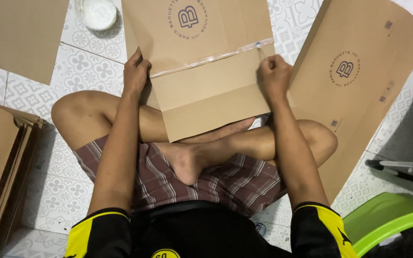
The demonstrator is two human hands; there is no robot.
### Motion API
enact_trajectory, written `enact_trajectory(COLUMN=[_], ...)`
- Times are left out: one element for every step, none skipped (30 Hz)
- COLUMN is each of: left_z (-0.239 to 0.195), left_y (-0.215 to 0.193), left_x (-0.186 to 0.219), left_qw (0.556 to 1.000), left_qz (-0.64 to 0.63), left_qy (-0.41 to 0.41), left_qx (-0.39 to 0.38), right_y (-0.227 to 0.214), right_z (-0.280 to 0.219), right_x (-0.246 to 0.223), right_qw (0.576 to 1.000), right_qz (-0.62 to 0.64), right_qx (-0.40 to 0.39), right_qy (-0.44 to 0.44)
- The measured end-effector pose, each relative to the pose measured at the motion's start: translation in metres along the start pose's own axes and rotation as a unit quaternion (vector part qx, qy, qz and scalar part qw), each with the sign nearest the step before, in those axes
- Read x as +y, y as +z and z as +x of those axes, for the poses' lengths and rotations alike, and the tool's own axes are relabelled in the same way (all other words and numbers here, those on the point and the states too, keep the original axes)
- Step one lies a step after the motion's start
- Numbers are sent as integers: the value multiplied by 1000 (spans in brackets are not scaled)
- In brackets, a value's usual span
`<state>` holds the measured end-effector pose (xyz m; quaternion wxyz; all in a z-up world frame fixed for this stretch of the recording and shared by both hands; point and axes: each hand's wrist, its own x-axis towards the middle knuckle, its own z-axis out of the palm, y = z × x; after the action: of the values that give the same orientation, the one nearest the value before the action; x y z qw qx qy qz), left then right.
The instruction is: The person sits on the floor and folds a flat brown paper sheet into a bag shape. They use a small brush to apply white adhesive from a container along the fold line, then press the edges together to seal the bag. The finished bag is placed aside, and the person picks up another sheet to repeat the process.
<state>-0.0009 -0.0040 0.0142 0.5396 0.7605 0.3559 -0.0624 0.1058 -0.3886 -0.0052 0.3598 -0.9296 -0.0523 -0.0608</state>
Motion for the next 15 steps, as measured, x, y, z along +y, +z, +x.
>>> enact_trajectory(left_z=[-2, -5, -7, -7, -5, -3, 6, 14, 23, 30, 37, 45, 49, 53, 56], left_y=[-5, -10, -13, -13, -12, -12, -5, 2, 6, 5, 6, 7, 9, 11, 11], left_x=[7, 13, 20, 17, 15, 13, 0, -13, -27, -39, -51, -63, -67, -72, -78], left_qw=[1000, 998, 990, 990, 989, 989, 989, 997, 1000, 1000, 1000, 1000, 1000, 1000, 1000], left_qz=[-1, -67, -134, -135, -140, -145, -145, -78, -11, -10, -7, -4, -5, -1, 4], left_qy=[-1, -14, -26, -26, -18, -11, -11, -3, 5, 5, 5, 5, 4, 4, 2], left_qx=[2, -13, -30, -29, -31, -33, -34, -17, 2, 4, 5, 6, 7, 13, 22], right_y=[2, 3, 3, 8, 12, 17, 10, 3, -2, 0, 1, 2, 6, 9, 15], right_z=[-1, -2, -4, -6, -8, -10, -7, -5, -2, -3, -2, -1, -5, -10, -15], right_x=[-5, -11, -15, -13, -11, -8, -11, -13, -17, -19, -20, -21, -30, -40, -49], right_qw=[1000, 1000, 998, 998, 999, 996, 996, 997, 997, 997, 996, 995, 996, 996, 993], right_qz=[1, -9, -21, -22, 9, 40, 40, 44, 50, 52, 58, 63, 62, 56, 52], right_qx=[-2, 5, 12, 11, -35, -81, -81, -60, -41, -42, -31, -19, -20, -60, -102], right_qy=[-2, 26, 55, 54, 32, 9, 10, 26, 41, 41, 55, 69, 68, 38, 7])
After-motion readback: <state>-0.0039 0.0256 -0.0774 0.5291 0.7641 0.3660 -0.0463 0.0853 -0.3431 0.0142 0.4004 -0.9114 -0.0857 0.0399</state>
